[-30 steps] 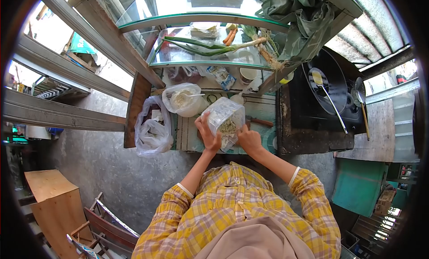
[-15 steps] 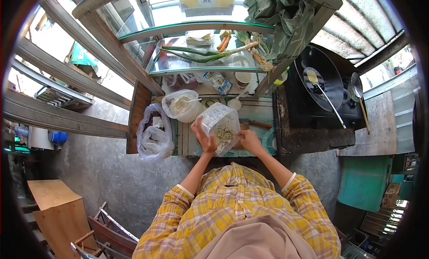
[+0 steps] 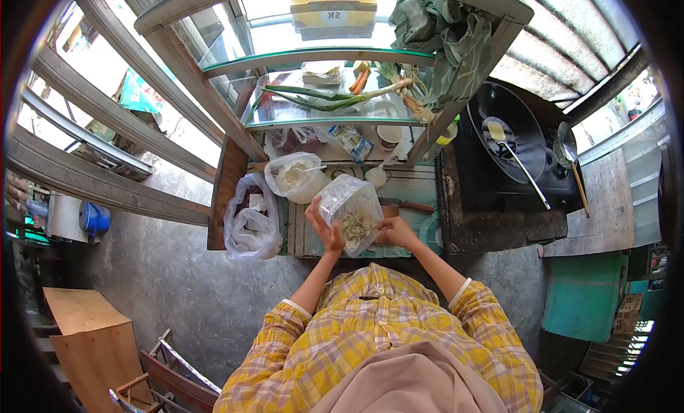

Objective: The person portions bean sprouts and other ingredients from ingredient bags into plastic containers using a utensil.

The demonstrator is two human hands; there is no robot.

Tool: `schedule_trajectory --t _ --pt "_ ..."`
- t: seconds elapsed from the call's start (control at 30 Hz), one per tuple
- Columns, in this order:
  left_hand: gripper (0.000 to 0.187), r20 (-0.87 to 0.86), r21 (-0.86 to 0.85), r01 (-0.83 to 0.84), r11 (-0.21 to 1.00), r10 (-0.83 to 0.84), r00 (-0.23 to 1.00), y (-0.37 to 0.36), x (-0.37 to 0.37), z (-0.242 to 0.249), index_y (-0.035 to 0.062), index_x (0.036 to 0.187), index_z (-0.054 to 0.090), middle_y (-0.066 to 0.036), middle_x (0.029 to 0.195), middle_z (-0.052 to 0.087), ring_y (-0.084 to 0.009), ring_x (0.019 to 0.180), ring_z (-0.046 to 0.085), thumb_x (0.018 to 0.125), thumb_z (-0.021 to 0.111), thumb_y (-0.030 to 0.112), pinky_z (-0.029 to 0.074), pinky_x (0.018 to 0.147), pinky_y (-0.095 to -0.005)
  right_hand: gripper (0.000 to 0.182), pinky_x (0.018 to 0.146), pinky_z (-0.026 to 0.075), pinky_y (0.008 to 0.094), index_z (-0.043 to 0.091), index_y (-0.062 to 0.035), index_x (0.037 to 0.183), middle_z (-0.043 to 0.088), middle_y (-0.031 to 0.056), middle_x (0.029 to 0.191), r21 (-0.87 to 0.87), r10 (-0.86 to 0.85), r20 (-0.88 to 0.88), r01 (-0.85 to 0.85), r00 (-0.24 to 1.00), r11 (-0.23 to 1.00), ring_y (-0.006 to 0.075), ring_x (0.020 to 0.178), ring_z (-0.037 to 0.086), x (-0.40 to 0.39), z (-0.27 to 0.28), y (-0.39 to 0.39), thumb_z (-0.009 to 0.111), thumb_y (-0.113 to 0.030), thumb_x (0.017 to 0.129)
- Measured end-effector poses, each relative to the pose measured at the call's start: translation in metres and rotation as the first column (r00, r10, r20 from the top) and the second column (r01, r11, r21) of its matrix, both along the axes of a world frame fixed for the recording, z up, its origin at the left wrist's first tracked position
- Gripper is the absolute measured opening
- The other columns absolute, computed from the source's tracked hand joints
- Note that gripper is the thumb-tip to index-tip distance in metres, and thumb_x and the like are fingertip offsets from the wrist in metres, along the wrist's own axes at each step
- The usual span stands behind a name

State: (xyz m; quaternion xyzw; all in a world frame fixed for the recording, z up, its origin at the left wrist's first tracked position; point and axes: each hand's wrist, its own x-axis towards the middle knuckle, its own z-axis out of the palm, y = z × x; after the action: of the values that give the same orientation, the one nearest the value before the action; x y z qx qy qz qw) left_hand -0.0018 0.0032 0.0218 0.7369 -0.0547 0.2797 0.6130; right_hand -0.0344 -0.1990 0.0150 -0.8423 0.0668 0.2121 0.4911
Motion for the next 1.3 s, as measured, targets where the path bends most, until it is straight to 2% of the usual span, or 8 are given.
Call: schedule_trajectory --t 0.1,0.2,0.3,0.5,0.6,0.9,1.1,1.3 --pt "0.076 -0.032 -0.018 0.006 1.000 -0.007 0.999 0.001 -0.001 0.002 0.0013 0.134 0.036 -0.019 0.121 0.038 -0.0335 0.112 0.039 0.084 0.044 0.058 0.029 0.098 -0.0446 0.025 0.069 0.048 0.0321 0.068 -0.0011 0.099 0.067 0.0125 0.079 -0.027 0.014 0.000 -0.014 1.000 1.000 0.0217 0.072 0.063 -0.009 0.026 0.010 0.058 -0.004 0.076" --pt "0.076 -0.055 -0.009 0.025 1.000 -0.026 0.998 0.006 -0.003 -0.003 0.0012 0.134 0.036 -0.020 0.122 0.037 -0.0335 0.113 0.039 0.084 0.045 0.058 0.029 0.098 -0.0448 0.025 0.066 0.048 0.0346 0.069 -0.0042 0.099 0.066 0.0144 0.080 -0.186 0.104 0.094 -0.085 0.990 0.979 0.0265 0.073 0.063 -0.014 0.065 0.021 0.057 -0.005 0.078" --pt "0.077 -0.063 -0.049 0.031 0.998 -0.034 0.997 0.007 -0.005 -0.007 0.0013 0.134 0.036 -0.020 0.122 0.037 -0.0333 0.114 0.038 0.083 0.046 0.059 0.029 0.098 -0.0448 0.026 0.061 0.048 0.0393 0.069 -0.0081 0.102 0.063 0.0126 0.075 -0.341 0.188 0.388 -0.049 0.902 0.939 0.0317 0.067 0.060 -0.025 0.073 0.024 0.058 -0.008 0.078" --pt "0.078 -0.100 -0.046 0.015 0.999 -0.020 0.995 0.007 -0.007 -0.003 0.0010 0.134 0.035 -0.020 0.123 0.036 -0.0336 0.115 0.037 0.083 0.045 0.059 0.028 0.099 -0.0446 0.027 0.054 0.045 0.0420 0.068 -0.0125 0.103 0.054 0.0094 0.071 -0.506 0.270 0.400 -0.035 0.876 0.862 0.0308 0.062 0.057 -0.044 0.087 0.025 0.059 -0.009 0.078" --pt "0.078 -0.095 -0.041 0.013 0.999 -0.017 0.995 0.008 -0.007 -0.005 0.0006 0.134 0.035 -0.020 0.123 0.036 -0.0336 0.116 0.037 0.083 0.045 0.059 0.028 0.099 -0.0447 0.030 0.056 0.047 0.0439 0.066 -0.0158 0.109 0.053 0.0105 0.074 -0.479 0.269 0.380 -0.060 0.885 0.876 0.0330 0.062 0.058 -0.052 0.088 0.029 0.054 -0.009 0.082" --pt "0.079 -0.102 -0.027 0.021 0.999 -0.023 0.994 0.008 -0.006 -0.005 0.0003 0.135 0.033 -0.020 0.123 0.036 -0.0338 0.117 0.036 0.084 0.044 0.060 0.027 0.100 -0.0451 0.025 0.066 0.047 0.0503 0.059 -0.0101 0.111 0.062 0.0186 0.085 -0.371 0.075 0.214 0.010 0.974 0.929 0.0407 0.075 0.060 -0.043 0.100 0.025 0.050 -0.011 0.088" --pt "0.079 -0.127 -0.029 0.029 0.999 -0.033 0.991 0.008 -0.007 -0.003 0.0015 0.135 0.033 -0.020 0.123 0.035 -0.0342 0.117 0.036 0.084 0.044 0.061 0.027 0.100 -0.0455 0.024 0.070 0.048 0.0509 0.059 -0.0095 0.111 0.064 0.0236 0.089 -0.363 0.081 0.070 -0.050 0.994 0.930 0.0434 0.082 0.060 -0.032 0.115 0.024 0.048 -0.014 0.089" --pt "0.079 -0.121 -0.016 0.002 1.000 -0.004 0.993 0.008 -0.006 -0.003 0.0011 0.135 0.033 -0.020 0.124 0.036 -0.0341 0.117 0.036 0.085 0.043 0.061 0.027 0.100 -0.0454 0.023 0.074 0.049 0.0492 0.065 -0.0099 0.103 0.064 0.0233 0.088 -0.455 0.164 -0.043 -0.165 0.986 0.875 0.0409 0.086 0.062 -0.026 0.054 0.037 0.049 -0.011 0.086"
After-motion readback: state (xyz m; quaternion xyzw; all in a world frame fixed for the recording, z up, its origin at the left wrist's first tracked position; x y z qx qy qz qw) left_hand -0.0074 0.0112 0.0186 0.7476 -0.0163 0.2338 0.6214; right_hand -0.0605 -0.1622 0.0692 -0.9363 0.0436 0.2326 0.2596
